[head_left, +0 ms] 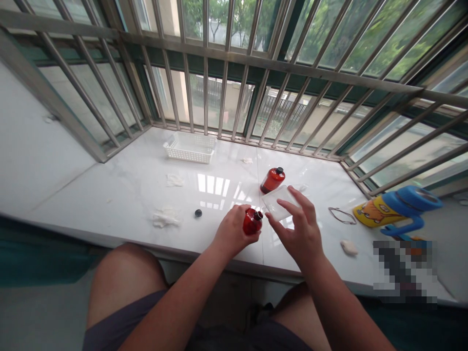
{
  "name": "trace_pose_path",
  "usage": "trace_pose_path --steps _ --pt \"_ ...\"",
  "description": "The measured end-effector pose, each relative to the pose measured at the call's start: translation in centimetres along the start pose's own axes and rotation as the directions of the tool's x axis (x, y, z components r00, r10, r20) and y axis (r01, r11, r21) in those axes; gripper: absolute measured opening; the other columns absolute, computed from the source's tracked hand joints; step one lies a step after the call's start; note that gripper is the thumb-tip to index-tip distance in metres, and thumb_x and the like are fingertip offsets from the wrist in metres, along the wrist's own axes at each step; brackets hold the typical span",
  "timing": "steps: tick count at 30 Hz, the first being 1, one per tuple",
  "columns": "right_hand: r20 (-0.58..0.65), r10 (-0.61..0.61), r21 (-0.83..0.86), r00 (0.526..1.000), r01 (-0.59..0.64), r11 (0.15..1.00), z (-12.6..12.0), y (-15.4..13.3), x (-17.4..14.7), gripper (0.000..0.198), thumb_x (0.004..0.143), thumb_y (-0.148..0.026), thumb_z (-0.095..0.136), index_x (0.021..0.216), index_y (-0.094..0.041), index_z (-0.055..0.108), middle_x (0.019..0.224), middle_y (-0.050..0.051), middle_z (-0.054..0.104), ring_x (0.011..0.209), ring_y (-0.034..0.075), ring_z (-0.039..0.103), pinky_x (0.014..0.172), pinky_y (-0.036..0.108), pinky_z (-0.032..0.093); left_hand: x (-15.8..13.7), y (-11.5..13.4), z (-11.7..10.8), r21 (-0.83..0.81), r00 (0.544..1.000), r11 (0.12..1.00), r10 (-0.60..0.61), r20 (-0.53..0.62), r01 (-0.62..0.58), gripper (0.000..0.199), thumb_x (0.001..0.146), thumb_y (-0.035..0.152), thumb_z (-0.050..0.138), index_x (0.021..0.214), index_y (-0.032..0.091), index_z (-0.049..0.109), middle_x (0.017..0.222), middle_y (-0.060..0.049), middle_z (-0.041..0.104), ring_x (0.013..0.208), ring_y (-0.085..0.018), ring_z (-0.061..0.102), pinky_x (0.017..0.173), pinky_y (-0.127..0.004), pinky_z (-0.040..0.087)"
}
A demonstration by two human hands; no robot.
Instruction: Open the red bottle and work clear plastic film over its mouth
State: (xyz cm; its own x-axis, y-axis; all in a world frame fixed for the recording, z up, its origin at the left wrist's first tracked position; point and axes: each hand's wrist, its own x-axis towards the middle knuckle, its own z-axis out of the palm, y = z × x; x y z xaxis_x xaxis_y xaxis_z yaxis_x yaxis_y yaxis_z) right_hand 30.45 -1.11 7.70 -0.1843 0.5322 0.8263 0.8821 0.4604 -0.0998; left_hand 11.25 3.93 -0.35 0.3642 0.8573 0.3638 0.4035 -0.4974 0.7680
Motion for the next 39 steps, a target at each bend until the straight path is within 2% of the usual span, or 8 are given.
trace_pose_path --steps 16,26,39 --pt "0.015 -0.066 -0.037 0.998 0.067 0.997 -0.2 0.3 0.6 0.055 0.092 -0.022 0.083 0.141 -0.025 0.059 0.157 0.017 0.054 0.142 0.037 0.059 0.116 0.061 0.057 0.1 0.2 -0.1 0.001 1.0 1.0 -0.016 0.017 0.016 0.071 0.073 0.03 0.089 0.134 0.027 0.051 0.123 -0.007 0.064 0.11 -0.029 0.067 0.097 -0.046 0.06" --pt "0.039 -0.104 -0.017 0.994 0.105 0.994 -0.4 0.8 0.8 0.061 0.09 -0.018 0.085 0.145 -0.024 0.057 0.159 0.018 0.051 0.145 0.038 0.057 0.123 0.063 0.049 0.1 0.3 -0.2 -0.01 0.999 1.0 -0.027 0.021 0.027 0.071 0.074 0.031 0.088 0.134 0.027 0.051 0.125 -0.007 0.064 0.112 -0.029 0.067 0.1 -0.046 0.059" --pt "0.067 -0.121 -0.005 0.99 0.121 0.993 -0.7 0.9 1.2 0.062 0.091 -0.018 0.084 0.146 -0.025 0.056 0.158 0.017 0.052 0.146 0.037 0.056 0.124 0.064 0.048 0.2 0.1 -0.1 -0.015 1.0 1.0 -0.021 0.015 0.021 0.072 0.073 0.03 0.089 0.134 0.027 0.051 0.124 -0.007 0.064 0.112 -0.029 0.066 0.1 -0.046 0.058"
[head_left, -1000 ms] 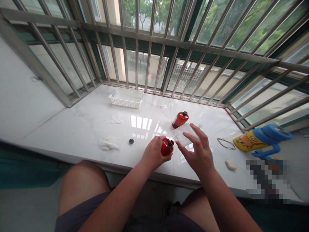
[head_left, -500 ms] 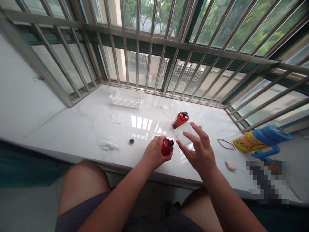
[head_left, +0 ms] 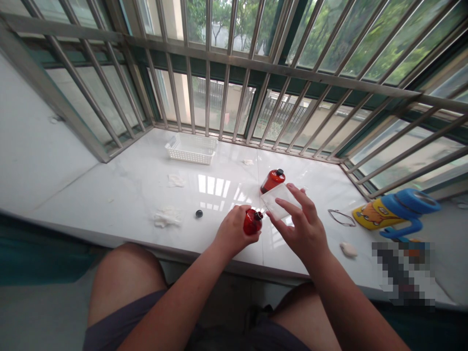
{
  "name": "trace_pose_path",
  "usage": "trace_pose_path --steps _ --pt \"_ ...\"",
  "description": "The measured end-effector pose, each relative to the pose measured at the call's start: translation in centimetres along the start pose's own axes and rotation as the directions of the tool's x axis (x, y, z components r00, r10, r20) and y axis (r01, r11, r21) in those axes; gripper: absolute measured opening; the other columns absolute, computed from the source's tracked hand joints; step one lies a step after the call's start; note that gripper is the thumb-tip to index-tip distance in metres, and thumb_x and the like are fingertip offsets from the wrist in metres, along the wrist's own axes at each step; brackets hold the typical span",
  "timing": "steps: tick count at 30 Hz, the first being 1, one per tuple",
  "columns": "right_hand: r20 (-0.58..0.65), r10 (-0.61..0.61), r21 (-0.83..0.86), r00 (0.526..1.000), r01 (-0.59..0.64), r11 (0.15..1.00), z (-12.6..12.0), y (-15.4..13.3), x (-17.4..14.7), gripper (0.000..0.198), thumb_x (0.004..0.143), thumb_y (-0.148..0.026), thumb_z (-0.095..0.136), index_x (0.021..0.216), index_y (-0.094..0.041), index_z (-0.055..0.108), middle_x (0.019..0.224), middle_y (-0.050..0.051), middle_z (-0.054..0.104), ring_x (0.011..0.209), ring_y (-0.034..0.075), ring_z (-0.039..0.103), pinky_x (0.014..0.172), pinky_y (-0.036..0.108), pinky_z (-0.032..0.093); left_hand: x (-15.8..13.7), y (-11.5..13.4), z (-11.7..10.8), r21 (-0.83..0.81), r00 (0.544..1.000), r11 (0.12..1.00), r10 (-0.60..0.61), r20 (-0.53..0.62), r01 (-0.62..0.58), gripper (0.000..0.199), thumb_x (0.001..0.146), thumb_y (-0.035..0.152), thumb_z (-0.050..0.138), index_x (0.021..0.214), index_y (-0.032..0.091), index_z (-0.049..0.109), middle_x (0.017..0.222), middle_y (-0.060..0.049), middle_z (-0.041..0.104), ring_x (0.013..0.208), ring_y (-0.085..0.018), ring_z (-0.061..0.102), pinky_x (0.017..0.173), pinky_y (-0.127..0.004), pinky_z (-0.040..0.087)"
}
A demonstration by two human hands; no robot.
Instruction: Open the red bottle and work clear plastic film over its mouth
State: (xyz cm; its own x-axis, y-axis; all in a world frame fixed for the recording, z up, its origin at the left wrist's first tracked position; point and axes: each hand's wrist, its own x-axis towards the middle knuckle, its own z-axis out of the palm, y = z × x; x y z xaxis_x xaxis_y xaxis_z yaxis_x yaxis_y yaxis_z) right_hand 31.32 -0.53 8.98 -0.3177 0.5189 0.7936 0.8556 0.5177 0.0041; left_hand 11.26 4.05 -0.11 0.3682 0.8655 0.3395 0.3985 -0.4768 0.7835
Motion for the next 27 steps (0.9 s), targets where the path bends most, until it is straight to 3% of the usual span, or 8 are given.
trace_pose_path --steps 16,22,27 --pt "0.037 -0.027 0.003 0.999 0.027 1.0 -0.15 -0.03 0.25 0.053 0.094 -0.019 0.08 0.143 -0.03 0.06 0.158 0.012 0.055 0.147 0.037 0.055 0.125 0.064 0.047 0.01 0.01 0.05 0.001 1.0 1.0 0.008 -0.009 -0.008 0.071 0.074 0.03 0.088 0.134 0.027 0.05 0.124 -0.007 0.064 0.112 -0.029 0.066 0.101 -0.046 0.058" --pt "0.036 -0.048 -0.011 0.998 0.048 0.999 0.04 0.05 0.11 0.056 0.094 -0.019 0.081 0.144 -0.024 0.058 0.159 0.017 0.053 0.148 0.038 0.054 0.124 0.064 0.048 -0.02 -0.02 0.05 0.001 1.0 1.0 0.001 -0.004 -0.001 0.071 0.074 0.031 0.088 0.134 0.028 0.05 0.125 -0.007 0.064 0.113 -0.029 0.066 0.1 -0.047 0.058" --pt "0.053 -0.052 -0.009 0.997 0.052 0.999 0.14 0.08 0.09 0.054 0.095 -0.02 0.08 0.144 -0.025 0.058 0.161 0.016 0.051 0.149 0.037 0.053 0.124 0.064 0.048 -0.02 0.04 0.06 -0.009 1.0 1.0 -0.002 -0.008 0.001 0.071 0.074 0.03 0.088 0.134 0.027 0.051 0.124 -0.007 0.064 0.113 -0.029 0.067 0.1 -0.047 0.058"
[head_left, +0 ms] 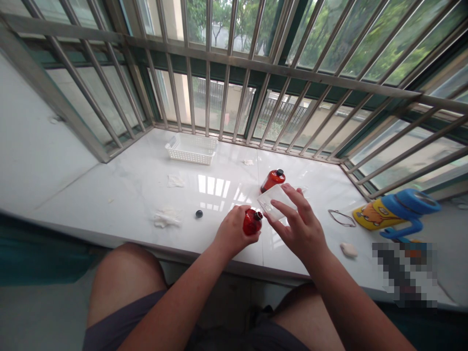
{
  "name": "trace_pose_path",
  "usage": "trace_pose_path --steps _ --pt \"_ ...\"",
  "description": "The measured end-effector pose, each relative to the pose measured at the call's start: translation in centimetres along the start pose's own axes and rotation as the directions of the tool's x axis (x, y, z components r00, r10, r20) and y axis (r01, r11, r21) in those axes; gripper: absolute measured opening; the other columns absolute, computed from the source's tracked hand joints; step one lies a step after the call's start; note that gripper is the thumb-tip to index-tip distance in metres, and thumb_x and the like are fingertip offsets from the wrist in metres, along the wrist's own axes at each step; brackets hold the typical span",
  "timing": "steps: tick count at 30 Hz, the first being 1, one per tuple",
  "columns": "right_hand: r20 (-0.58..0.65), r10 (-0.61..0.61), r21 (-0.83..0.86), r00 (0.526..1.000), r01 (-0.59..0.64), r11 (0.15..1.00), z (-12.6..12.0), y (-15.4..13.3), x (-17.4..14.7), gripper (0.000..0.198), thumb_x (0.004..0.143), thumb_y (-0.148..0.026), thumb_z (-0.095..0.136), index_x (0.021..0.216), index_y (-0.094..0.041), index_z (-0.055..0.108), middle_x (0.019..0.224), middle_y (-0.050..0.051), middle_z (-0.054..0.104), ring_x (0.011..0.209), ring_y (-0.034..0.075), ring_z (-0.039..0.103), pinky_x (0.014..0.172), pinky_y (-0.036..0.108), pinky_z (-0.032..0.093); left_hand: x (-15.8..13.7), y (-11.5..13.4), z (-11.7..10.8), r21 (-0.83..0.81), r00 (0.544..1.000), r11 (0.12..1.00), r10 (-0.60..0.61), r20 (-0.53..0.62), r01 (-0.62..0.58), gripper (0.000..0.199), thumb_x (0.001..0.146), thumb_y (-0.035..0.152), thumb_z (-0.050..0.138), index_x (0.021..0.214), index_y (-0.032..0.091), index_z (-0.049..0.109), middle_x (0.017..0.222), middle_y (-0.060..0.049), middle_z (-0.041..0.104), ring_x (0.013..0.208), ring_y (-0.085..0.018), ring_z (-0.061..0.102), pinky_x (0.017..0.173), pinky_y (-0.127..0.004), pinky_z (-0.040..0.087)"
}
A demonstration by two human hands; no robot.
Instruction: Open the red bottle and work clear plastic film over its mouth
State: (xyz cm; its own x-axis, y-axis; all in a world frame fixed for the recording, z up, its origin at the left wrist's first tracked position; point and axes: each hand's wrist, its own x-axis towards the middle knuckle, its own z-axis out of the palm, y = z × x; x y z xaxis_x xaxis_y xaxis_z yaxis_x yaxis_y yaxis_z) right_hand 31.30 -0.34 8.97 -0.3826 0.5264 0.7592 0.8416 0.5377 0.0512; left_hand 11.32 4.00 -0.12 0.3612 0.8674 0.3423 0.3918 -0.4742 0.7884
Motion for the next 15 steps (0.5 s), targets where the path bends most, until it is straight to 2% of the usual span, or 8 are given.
trace_pose_path --steps 15 --pt "0.005 -0.025 0.012 1.0 0.025 1.0 0.04 -0.31 0.31 0.058 0.093 -0.018 0.082 0.146 -0.024 0.057 0.16 0.017 0.053 0.148 0.038 0.053 0.123 0.065 0.049 -0.09 -0.23 0.09 -0.022 1.0 1.0 0.003 -0.008 -0.003 0.071 0.073 0.03 0.088 0.134 0.028 0.051 0.127 -0.007 0.064 0.116 -0.029 0.067 0.102 -0.047 0.058"
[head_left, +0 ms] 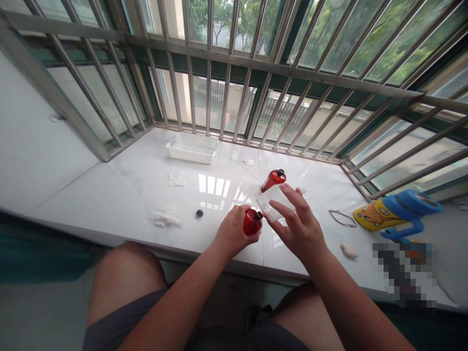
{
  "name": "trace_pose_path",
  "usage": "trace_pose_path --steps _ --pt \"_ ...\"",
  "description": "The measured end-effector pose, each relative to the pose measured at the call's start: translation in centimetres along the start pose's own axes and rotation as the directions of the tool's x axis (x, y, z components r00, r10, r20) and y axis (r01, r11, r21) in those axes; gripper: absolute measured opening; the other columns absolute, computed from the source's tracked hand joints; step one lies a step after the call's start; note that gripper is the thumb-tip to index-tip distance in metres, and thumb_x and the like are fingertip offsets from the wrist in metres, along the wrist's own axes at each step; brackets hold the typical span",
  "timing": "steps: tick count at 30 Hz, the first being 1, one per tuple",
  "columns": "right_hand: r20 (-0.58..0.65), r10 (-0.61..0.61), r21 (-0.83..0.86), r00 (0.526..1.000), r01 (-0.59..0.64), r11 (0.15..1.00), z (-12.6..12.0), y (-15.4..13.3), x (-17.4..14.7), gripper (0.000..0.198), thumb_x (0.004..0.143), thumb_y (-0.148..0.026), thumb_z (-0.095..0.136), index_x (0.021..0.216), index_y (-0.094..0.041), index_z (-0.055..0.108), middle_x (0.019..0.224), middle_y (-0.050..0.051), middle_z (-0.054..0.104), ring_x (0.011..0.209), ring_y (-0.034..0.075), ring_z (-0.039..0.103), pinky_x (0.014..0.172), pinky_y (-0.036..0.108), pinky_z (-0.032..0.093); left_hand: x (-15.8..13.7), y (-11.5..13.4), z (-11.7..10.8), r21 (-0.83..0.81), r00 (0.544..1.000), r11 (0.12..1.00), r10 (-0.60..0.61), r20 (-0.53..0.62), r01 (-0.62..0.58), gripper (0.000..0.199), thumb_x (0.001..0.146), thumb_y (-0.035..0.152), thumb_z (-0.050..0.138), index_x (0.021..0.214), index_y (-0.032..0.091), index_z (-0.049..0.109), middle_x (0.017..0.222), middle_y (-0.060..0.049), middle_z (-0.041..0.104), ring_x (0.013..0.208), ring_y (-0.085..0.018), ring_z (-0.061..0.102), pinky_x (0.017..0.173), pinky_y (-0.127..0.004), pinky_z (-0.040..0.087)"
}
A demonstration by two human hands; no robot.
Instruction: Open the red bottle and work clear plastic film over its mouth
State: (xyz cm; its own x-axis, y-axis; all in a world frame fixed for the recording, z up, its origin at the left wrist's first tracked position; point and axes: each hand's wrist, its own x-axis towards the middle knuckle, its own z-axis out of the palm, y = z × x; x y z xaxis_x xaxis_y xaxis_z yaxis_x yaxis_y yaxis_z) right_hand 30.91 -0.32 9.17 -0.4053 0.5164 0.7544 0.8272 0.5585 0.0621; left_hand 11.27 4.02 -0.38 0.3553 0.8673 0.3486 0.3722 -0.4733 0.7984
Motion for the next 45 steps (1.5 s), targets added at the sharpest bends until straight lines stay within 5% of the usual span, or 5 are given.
trace_pose_path --steps 12,18,31,40,45 --pt "-0.014 0.044 0.042 0.999 -0.043 0.998 0.9 -0.4 -0.7 0.055 0.095 -0.02 0.079 0.145 -0.029 0.058 0.162 0.013 0.051 0.148 0.037 0.054 0.123 0.065 0.049 0.0 0.1 -0.2 -0.016 1.0 1.0 -0.018 0.008 0.018 0.07 0.074 0.031 0.088 0.134 0.029 0.051 0.125 -0.007 0.064 0.114 -0.029 0.067 0.1 -0.047 0.059" --pt "-0.063 0.341 0.172 0.938 -0.327 0.929 2.1 -1.2 -1.9 0.048 0.096 -0.028 0.078 0.14 -0.028 0.06 0.157 0.016 0.053 0.146 0.036 0.055 0.118 0.064 0.052 -0.3 -0.1 -0.3 -0.035 0.999 0.998 -0.054 0.004 0.054 0.074 0.072 0.031 0.09 0.135 0.03 0.051 0.128 -0.006 0.066 0.116 -0.029 0.069 0.1 -0.047 0.059" --pt "0.183 0.944 0.452 0.274 -0.876 0.167 7.1 -3.9 -9.6 0.058 0.094 -0.068 0.066 0.127 -0.02 0.059 0.121 0.017 0.073 0.103 0.033 0.076 0.085 0.048 0.063 -2.1 -1.4 -2.1 -0.161 0.978 0.969 -0.2 -0.053 0.189 0.082 0.071 0.033 0.096 0.139 0.031 0.05 0.132 -0.005 0.07 0.116 -0.025 0.071 0.107 -0.045 0.056" --pt "0.125 0.915 0.275 0.384 -0.899 0.34 7.4 -3.1 -12.1 0.05 0.104 -0.062 0.05 0.128 -0.02 0.064 0.115 0.014 0.077 0.098 0.033 0.076 0.081 0.047 0.06 -2.4 -3.9 -5.3 0.136 1.0 0.99 -0.025 0.016 0.022 0.149 0.038 0.049 0.109 0.164 0.026 0.033 0.166 -0.025 0.041 0.156 -0.049 0.039 0.127 -0.07 0.033" --pt "0.066 0.9 0.209 0.432 -0.888 0.41 7.7 -1.8 -13.0 0.048 0.108 -0.058 0.042 0.12 -0.02 0.068 0.113 0.015 0.075 0.107 0.034 0.072 0.092 0.051 0.058 -2.2 -6.3 -10.8 0.409 1.0 0.912 0.009 0.002 -0.009 0.077 0.087 0.051 0.082 0.153 0.026 0.051 0.156 -0.017 0.058 0.149 -0.039 0.051 0.126 -0.061 0.04"
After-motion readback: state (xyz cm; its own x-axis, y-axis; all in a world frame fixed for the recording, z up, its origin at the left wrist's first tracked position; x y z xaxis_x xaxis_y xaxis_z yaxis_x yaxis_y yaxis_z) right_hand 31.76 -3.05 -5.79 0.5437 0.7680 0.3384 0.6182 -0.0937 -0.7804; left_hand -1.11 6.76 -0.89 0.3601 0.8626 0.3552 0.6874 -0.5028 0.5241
